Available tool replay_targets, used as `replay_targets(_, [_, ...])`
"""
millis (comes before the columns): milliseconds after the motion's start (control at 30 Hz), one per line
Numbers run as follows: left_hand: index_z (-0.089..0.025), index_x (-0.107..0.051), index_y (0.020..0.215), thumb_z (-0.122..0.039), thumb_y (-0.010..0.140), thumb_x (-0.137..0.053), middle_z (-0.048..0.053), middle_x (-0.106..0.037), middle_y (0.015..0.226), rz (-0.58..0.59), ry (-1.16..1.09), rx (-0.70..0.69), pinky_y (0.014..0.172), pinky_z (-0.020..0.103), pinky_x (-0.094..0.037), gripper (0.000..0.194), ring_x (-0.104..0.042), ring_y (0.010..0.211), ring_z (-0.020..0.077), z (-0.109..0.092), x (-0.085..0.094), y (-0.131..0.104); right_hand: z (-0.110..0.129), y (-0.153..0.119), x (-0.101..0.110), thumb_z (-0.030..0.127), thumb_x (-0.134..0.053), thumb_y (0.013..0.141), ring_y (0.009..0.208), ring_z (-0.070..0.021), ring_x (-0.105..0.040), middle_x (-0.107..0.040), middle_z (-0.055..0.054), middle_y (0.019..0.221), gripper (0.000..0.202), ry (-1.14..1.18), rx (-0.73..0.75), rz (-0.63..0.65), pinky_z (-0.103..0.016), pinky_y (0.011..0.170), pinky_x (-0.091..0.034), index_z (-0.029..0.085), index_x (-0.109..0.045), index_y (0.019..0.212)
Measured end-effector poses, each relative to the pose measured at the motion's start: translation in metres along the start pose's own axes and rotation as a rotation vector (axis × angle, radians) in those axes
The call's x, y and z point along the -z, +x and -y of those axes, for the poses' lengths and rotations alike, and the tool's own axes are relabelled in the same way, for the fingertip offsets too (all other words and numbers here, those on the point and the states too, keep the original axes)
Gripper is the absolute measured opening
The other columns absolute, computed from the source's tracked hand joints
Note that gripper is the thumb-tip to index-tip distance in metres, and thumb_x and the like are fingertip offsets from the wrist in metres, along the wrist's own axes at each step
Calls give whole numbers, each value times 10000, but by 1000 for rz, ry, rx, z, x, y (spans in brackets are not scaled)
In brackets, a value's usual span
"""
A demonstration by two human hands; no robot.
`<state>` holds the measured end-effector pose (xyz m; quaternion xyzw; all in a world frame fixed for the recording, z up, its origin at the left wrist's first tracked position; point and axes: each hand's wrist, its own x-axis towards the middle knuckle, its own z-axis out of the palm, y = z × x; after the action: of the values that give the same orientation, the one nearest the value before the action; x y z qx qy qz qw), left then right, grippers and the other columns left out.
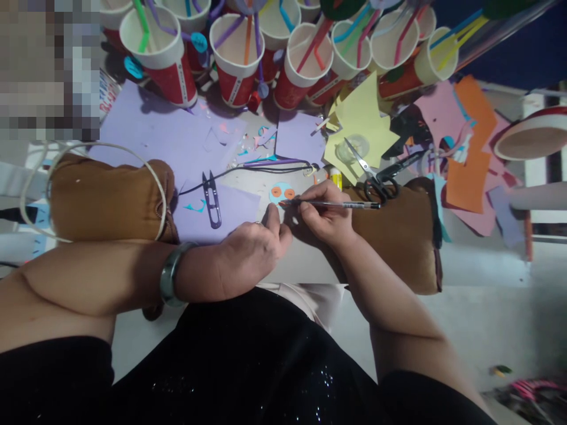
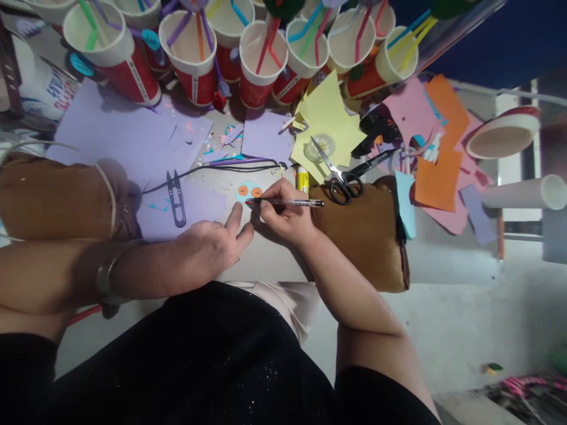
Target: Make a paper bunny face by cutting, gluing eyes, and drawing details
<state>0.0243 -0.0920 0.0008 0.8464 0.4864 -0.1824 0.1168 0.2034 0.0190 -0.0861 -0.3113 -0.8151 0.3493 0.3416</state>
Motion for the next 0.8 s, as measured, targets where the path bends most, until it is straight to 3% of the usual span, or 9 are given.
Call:
replay_targets(267, [-42,-545,1552,-109,1046,-359,397,-413,1626,14,4,-12,563,316,-479,544,-754,699,213,-1,0,0,4,1,1,268,-679,872,513,-139,-547,-639,29,658,80,-62,-52,-29,-312,494,-470,270,-603,848])
replay_targets(400, [-44,-572,1508,-92,1033,-345,372,-483,1610,-82,38,3,577,316,-479,528,-743,691,202,-1,-8,-4,3,1,1,243,-665,876,509,-133,-535,-626,37,655,69,-35,-20,-43,-296,493,-453,268,-604,858])
replay_targets(533, [-39,-542,1538,-193,1051,-438,350,-491,1626,-220,79,24,595,318,-492,521,-736,723,201,2,-18,-6,1,0,1,253,-664,870,526,-133,-544,-647,30,686,65,-38,-37,-24,-291,500,-460,261,-600,867])
replay_targets(800, [50,-542,1539,-266,1034,-526,352,-490,1629,-271,83,46,558,343,-464,595,-697,736,203,3,-32,-1,2,-5,2,271,-692,847,521,-147,-579,-663,28,675,89,-64,-24,-54,-298,498,-476,264,-608,874])
